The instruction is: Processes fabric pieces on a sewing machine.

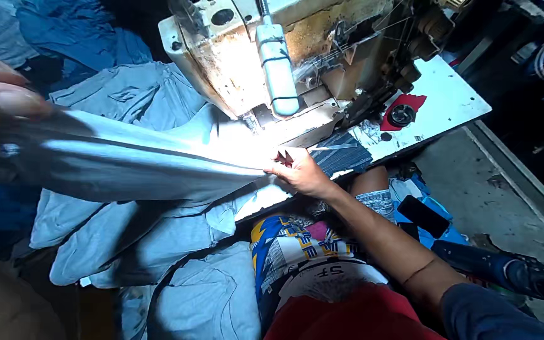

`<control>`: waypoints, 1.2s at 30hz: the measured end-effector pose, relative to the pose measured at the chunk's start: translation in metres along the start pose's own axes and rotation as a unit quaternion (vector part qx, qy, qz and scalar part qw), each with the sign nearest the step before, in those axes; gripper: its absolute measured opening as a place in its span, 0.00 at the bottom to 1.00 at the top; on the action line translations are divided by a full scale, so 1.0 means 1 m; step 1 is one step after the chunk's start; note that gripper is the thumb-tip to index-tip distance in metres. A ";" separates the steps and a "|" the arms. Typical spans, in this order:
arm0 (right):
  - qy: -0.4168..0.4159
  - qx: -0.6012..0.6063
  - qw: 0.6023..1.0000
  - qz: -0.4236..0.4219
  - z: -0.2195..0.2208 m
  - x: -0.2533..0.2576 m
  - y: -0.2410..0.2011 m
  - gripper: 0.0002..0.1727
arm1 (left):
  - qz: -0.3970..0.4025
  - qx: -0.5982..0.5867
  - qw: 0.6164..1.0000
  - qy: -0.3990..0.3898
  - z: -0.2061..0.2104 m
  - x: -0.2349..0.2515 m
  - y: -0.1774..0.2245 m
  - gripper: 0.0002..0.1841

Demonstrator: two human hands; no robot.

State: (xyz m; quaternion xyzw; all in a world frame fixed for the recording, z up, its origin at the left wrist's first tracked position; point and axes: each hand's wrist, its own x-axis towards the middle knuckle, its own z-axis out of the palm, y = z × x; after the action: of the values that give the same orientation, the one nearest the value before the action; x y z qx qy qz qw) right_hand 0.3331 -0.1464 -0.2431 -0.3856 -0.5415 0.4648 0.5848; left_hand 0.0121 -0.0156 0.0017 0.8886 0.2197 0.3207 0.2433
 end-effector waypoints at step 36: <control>0.007 -0.004 1.000 -0.027 0.003 -0.001 0.000 0.05 | -0.118 -0.061 0.988 -0.085 0.147 0.011 0.002 0.07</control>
State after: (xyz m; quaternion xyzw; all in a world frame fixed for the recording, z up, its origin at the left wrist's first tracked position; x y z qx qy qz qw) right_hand 0.3299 -0.1473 -0.2429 -0.3760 -0.5499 0.4439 0.5993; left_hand 0.1200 -0.0542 -0.0917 0.8641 0.2815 0.2263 0.3506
